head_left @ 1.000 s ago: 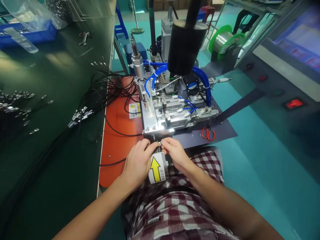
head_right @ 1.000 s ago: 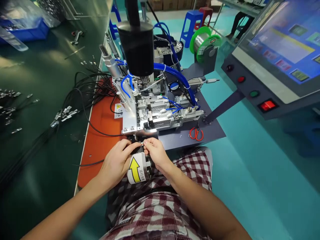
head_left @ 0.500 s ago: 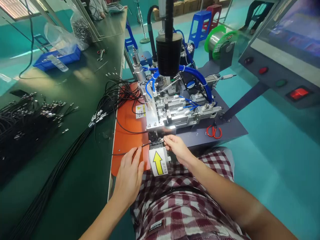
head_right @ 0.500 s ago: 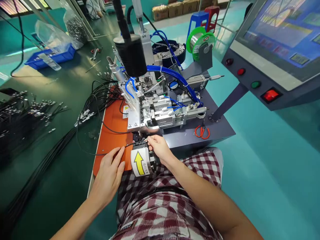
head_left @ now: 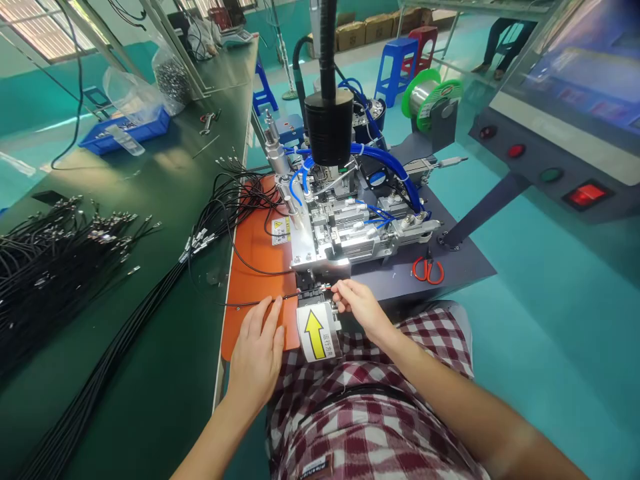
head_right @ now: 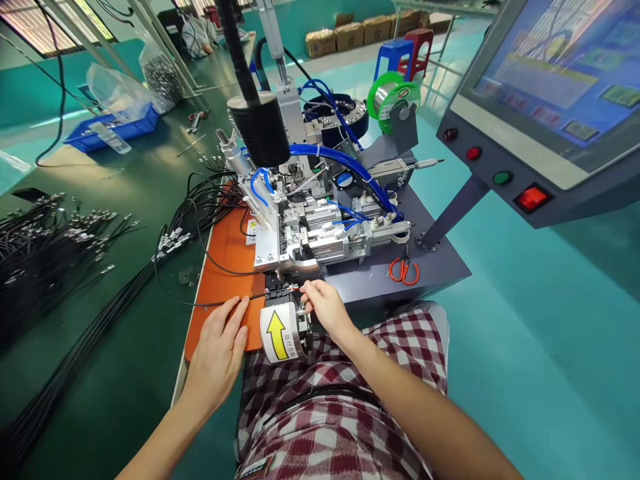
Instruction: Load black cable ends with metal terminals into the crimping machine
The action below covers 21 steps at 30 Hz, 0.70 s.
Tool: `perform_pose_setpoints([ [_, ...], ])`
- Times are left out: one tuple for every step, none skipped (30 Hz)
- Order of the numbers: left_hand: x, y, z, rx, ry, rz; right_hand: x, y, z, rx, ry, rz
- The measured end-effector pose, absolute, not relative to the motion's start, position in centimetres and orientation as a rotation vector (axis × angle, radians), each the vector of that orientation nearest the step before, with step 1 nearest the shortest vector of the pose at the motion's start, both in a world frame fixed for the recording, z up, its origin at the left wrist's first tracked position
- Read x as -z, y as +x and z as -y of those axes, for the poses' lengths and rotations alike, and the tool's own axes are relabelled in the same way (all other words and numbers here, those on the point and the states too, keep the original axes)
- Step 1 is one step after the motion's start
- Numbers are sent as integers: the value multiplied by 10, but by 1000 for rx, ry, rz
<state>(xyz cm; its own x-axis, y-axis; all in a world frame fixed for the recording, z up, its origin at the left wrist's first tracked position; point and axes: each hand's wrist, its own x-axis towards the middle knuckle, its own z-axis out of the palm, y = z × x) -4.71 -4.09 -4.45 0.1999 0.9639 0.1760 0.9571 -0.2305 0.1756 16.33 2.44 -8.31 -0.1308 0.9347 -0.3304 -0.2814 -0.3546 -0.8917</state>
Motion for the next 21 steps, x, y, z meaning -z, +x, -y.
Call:
perform_pose_setpoints([
  [46,-48,41,-387,2417,-1938,83,160,-27,-1642,-1181,861],
  [47,-48,41,-385,2421,-1945,82,158,-29,-1631,-1184,879],
  [48,-49,41,-383,2425,-1950,83,155,-31,-1621,-1187,897],
  [50,-49,40,-379,2432,-1951,83,153,-33,-1612,-1192,914],
  [50,-50,40,-376,2440,-1950,83,151,-35,-1602,-1200,931],
  [51,-50,40,-372,2451,-1946,84,150,-36,-1589,-1210,946],
  [52,-50,40,-368,2465,-1942,84,149,-36,-1574,-1223,960],
  [52,-51,40,-361,2482,-1938,84,148,-36,-1555,-1238,974],
  [53,-51,40,-352,2498,-1936,83,148,-35,-1534,-1254,986],
  [53,-51,40,-343,2511,-1936,83,148,-34,-1513,-1269,994],
  [53,-51,40,-335,2521,-1937,82,148,-32,-1482,-1289,1012],
  [54,-52,40,-328,2529,-1937,80,148,-31,-1435,-1315,1046],
  [54,-52,40,-326,2534,-1938,79,148,-29,-1371,-1346,1094],
  [54,-52,40,-324,2538,-1939,77,148,-28,-1299,-1379,1149],
  [54,-53,40,-326,2542,-1940,76,148,-27,-1241,-1406,1197],
  [54,-53,40,-329,2546,-1938,75,147,-27,-1222,-1417,1215],
  [54,-53,40,-333,2550,-1937,75,147,-28,-1266,-1407,1182],
  [54,-53,40,-338,2554,-1935,75,146,-29,-1362,-1378,1102],
  [55,-53,40,-341,2557,-1934,76,146,-31,-1472,-1338,1000],
  [55,-53,40,-343,2557,-1934,76,147,-33,-1568,-1299,896],
  [55,-53,40,-343,2557,-1935,78,148,-34,-1633,-1271,810],
])
